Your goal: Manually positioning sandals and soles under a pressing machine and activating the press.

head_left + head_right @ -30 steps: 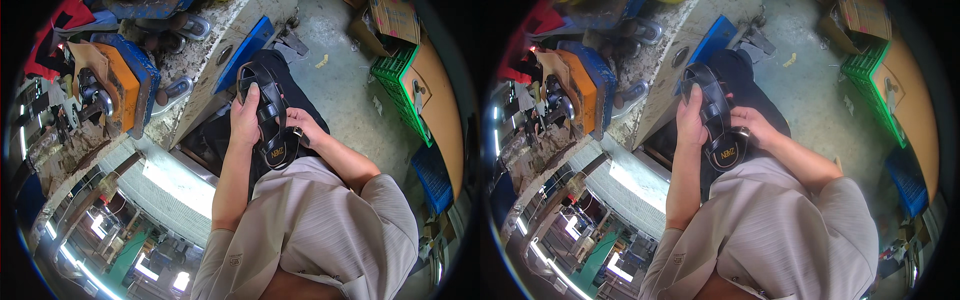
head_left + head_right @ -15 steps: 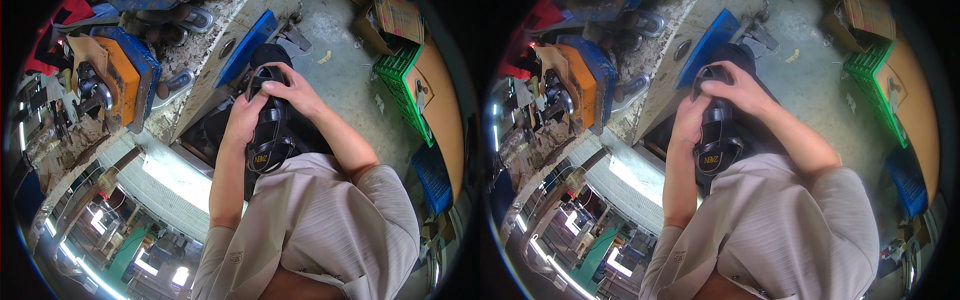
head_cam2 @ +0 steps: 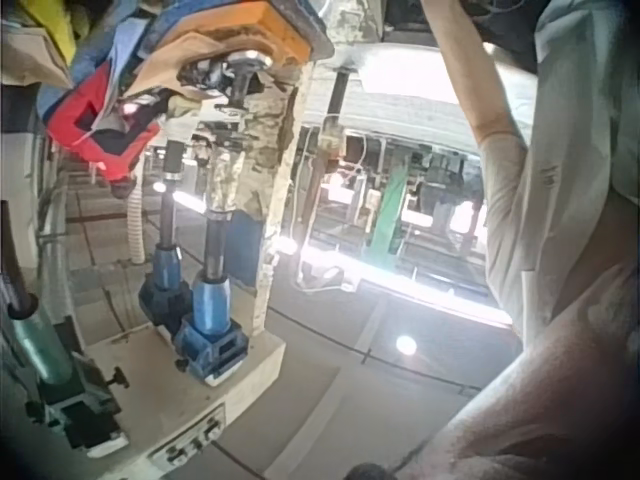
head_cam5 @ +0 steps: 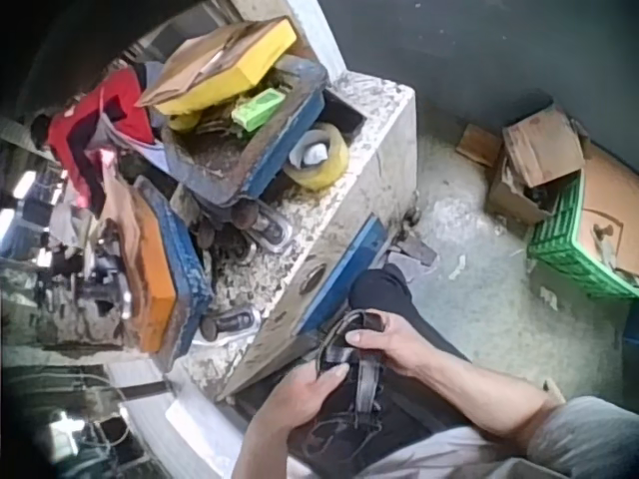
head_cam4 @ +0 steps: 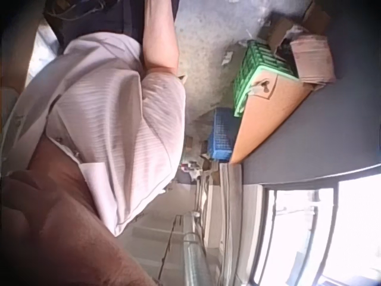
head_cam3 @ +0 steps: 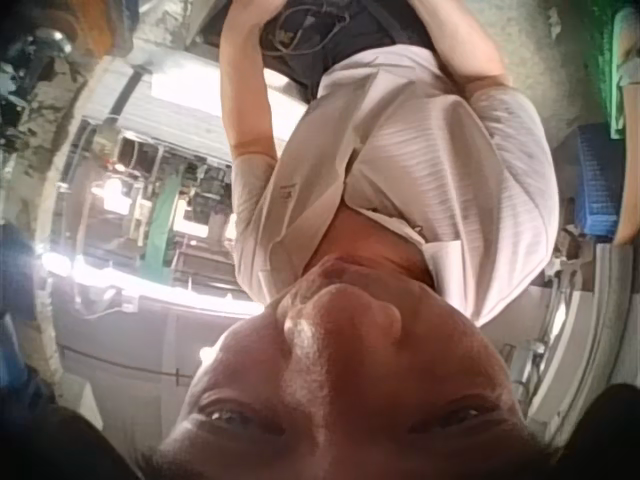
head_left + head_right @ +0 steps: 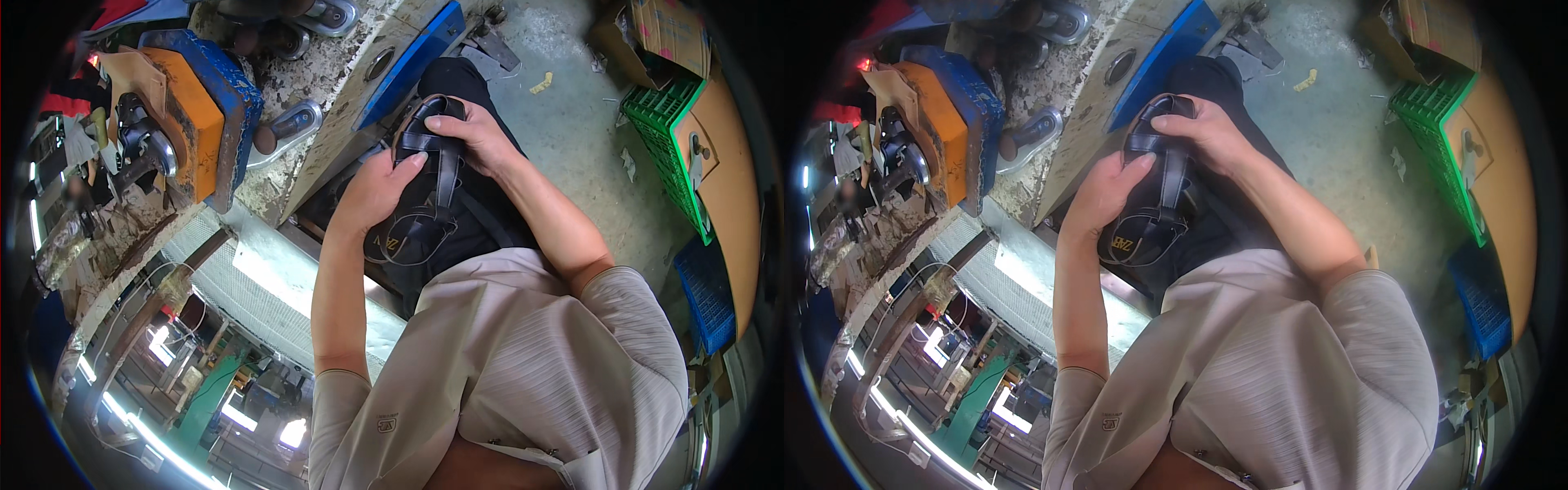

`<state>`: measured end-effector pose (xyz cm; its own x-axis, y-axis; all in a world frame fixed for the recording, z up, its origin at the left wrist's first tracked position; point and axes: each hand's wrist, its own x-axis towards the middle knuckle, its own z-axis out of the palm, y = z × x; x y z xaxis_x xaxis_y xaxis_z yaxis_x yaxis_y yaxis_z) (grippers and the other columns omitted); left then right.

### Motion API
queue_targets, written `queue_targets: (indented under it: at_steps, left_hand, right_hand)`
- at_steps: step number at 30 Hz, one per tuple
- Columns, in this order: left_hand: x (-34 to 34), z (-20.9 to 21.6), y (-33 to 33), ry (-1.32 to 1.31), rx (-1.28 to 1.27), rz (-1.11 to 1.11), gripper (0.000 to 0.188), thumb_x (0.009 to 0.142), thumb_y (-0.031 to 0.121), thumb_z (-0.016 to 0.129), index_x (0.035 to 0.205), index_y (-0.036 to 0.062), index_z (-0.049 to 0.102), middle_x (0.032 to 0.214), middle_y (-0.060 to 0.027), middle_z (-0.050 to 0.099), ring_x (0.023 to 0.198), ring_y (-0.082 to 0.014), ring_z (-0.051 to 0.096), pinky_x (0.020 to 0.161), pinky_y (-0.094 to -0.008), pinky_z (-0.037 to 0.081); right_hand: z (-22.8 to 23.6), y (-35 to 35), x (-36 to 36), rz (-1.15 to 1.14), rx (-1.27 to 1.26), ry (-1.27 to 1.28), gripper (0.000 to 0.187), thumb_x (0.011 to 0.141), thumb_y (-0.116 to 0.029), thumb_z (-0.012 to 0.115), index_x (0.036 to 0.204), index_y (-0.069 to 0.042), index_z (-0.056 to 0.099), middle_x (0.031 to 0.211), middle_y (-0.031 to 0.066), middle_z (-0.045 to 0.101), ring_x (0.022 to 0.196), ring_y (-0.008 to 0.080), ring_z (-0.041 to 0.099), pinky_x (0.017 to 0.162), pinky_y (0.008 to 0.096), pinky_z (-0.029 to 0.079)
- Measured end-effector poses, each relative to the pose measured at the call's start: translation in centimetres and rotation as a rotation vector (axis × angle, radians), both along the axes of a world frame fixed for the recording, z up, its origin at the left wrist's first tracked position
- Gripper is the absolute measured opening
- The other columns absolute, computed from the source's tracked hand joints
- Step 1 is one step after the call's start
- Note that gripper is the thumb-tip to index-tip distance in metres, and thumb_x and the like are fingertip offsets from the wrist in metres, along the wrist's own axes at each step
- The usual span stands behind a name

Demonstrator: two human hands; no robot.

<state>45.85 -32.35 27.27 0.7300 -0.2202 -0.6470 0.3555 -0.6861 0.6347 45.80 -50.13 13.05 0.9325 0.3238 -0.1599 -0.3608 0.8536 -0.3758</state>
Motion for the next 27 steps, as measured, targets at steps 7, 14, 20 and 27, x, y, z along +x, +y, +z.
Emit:
queue_targets:
  at_steps: [7, 14, 20, 27]
  left_hand:
    - [2.3, 0.9, 0.7, 0.074, 0.052, 0.032, 0.042, 0.109, 0.036, 0.062, 0.126, -0.0008, 0.071, 0.106, -0.0062, 0.076, 0.096, -0.0117, 0.066, 0.090, -0.0314, 0.053]
    - [4.7, 4.2, 5.4, 0.059, 0.177, 0.252, 0.055, 0.107, 0.052, 0.063, 0.118, -0.0002, 0.076, 0.103, -0.0030, 0.076, 0.094, -0.0095, 0.067, 0.086, -0.0271, 0.052]
    - [3.4, 3.5, 5.5, -0.251, 0.582, 0.203, 0.046, 0.096, 0.044, 0.082, 0.093, -0.0025, 0.078, 0.069, -0.0055, 0.069, 0.065, -0.0101, 0.059, 0.063, -0.0312, 0.047]
    - [4.2, 3.0, 5.4, -0.316, 0.595, 0.202, 0.039, 0.096, 0.038, 0.082, 0.096, -0.0010, 0.079, 0.071, -0.0107, 0.070, 0.064, -0.0112, 0.058, 0.063, -0.0313, 0.046]
  right_hand:
    - [-2.1, 2.1, 2.2, 0.070, 0.005, -0.099, 0.029, 0.096, -0.012, 0.078, 0.122, -0.001, 0.073, 0.112, 0.0058, 0.077, 0.100, 0.0146, 0.072, 0.095, 0.0315, 0.057]
    - [-1.7, 5.0, 5.6, -0.096, -0.070, -0.079, 0.023, 0.099, -0.013, 0.076, 0.118, 0.000, 0.073, 0.108, 0.0047, 0.078, 0.096, 0.0121, 0.072, 0.092, 0.0301, 0.058]
    - [-1.5, 6.2, 7.3, -0.131, 0.005, -0.029, 0.031, 0.097, -0.011, 0.079, 0.125, 0.001, 0.070, 0.108, 0.0060, 0.078, 0.096, 0.0150, 0.074, 0.089, 0.0296, 0.060]
    - [-1.0, 6.5, 8.1, -0.225, -0.198, 0.004, 0.030, 0.095, -0.012, 0.081, 0.118, 0.002, 0.069, 0.105, 0.0058, 0.077, 0.093, 0.0129, 0.071, 0.086, 0.0295, 0.058]
